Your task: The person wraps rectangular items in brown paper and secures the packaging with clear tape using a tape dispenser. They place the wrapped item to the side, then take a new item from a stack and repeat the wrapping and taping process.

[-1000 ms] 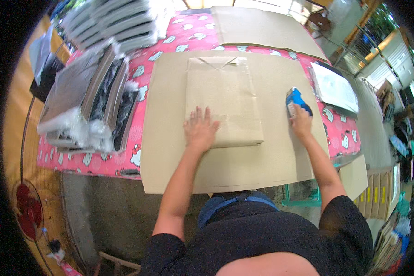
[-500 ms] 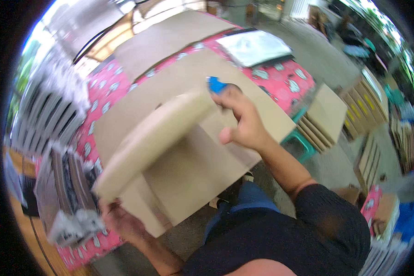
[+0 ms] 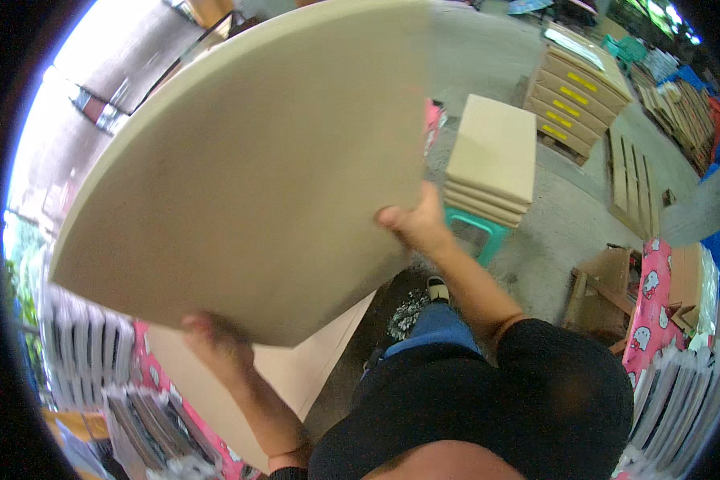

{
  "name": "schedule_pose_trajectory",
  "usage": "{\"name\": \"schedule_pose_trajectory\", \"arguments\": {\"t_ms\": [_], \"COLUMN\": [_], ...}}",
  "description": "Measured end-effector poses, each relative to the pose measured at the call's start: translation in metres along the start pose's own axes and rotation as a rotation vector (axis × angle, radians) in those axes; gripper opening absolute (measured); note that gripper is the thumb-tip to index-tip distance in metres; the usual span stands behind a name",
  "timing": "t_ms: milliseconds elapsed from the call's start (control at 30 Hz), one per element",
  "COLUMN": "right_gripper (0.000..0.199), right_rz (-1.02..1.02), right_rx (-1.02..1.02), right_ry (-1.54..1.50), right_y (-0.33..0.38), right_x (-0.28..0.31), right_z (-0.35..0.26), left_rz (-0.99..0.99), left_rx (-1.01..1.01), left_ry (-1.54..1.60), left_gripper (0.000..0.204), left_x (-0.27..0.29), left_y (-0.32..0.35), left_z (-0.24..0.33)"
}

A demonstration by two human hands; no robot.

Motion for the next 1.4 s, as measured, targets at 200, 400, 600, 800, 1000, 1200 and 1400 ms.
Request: {"name": "schedule_pose_trajectory", "arguments": {"t_ms": [200, 400, 600, 800, 1000, 1200, 1400], "right_gripper": [0.056, 0.057, 0.073, 0.08, 0.083, 0.075, 0.067], "right_rz": [0.414, 0.707, 0.549, 0.566, 0.611, 0.622, 0.707], "right_rx": [0.111, -0.072, -0.529, -0.763, -0.676, -0.686, -0.691], "right_ry": [0.101, 0.171, 0.462, 0.388, 0.205, 0.187, 0.172], "right_y": [-0.069, -0.143, -0.148, -0.062, -0.061, -0.047, -0.039], "right_x": [0.202, 0.339, 0.442, 0.418, 0.397, 0.388, 0.375], "right_z": [-0.04, -0.031, 0.106, 0.219, 0.222, 0.205, 0.198], "left_rz": [-0.358, -0.563, -0.972, -1.047, -0.949, -0.908, -0.98], "left_rx": [0.114, 0.19, 0.329, 0.684, 0.794, 0.776, 0.826], "left_ry": [0.106, 0.039, -0.307, -0.436, -0.334, -0.392, -0.286], "left_gripper": [0.038, 0.065, 0.076, 0.066, 0.065, 0.063, 0.061], "left_x": [-0.272, -0.499, -0.594, -0.531, -0.505, -0.5, -0.495], "left_y": [-0.069, -0.125, -0.089, -0.005, 0.0, 0.008, 0.009], "left_z": [-0.022, -0.054, -0.208, -0.316, -0.331, -0.319, -0.333]}}
Point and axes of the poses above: each hand's wrist, its own y-axis away from the middle knuckle, its own x-axis out of the back of the hand, z = x × y, the point moved 1 cm from there along -y, towards the middle knuckle, and after that the axes turned 2 degrees about -z, right-handed, at the moved point
